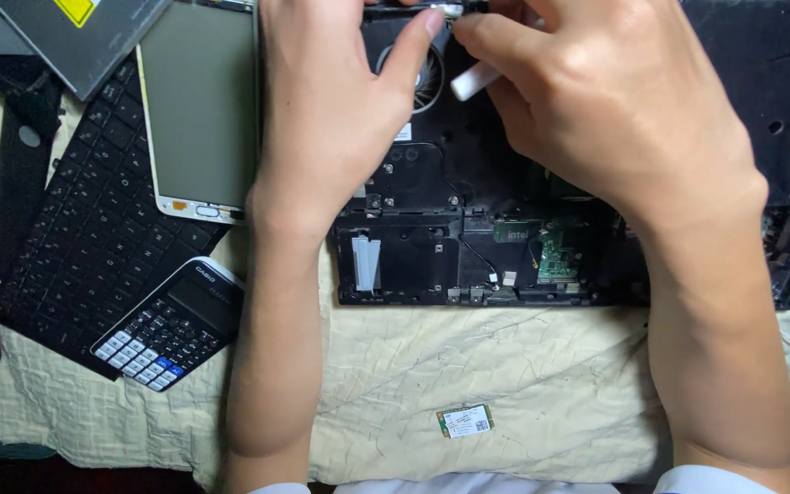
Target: Connecting internal ribbon cables and small wire connectors to a laptop motherboard during assembly or repair.
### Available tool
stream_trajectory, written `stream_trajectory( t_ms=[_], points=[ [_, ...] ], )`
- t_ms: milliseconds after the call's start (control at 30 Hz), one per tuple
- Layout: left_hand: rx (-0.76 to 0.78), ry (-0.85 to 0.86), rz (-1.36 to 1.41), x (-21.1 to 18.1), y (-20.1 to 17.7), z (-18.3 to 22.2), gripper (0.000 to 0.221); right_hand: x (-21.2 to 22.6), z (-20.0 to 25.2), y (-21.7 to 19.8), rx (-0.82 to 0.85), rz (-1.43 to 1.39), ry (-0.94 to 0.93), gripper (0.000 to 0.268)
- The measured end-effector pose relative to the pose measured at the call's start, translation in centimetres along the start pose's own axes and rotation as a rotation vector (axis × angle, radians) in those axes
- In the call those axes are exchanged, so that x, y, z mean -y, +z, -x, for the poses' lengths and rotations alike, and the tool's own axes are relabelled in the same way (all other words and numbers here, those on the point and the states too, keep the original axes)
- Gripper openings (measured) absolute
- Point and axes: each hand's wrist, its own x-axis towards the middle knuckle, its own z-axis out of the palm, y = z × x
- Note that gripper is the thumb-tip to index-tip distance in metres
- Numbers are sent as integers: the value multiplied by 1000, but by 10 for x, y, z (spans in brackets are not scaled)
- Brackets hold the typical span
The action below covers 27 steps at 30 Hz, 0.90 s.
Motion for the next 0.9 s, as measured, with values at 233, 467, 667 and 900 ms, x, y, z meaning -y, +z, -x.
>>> stream_trajectory(
  t_ms=[233,467,667,900],
  points=[
    [-45,16,68,1,5,0,18,1,0,-9,25,116,-27,24],
    [-62,12,99,3,9,-1,18,14,-5,-9,14,145,-2,18],
    [-52,4,131,1,7,-1,17,14,-2,-6,-31,165,9,18],
    [-45,-10,140,1,6,-2,17,11,-4,-11,-11,34,-27,28]
  ],
)
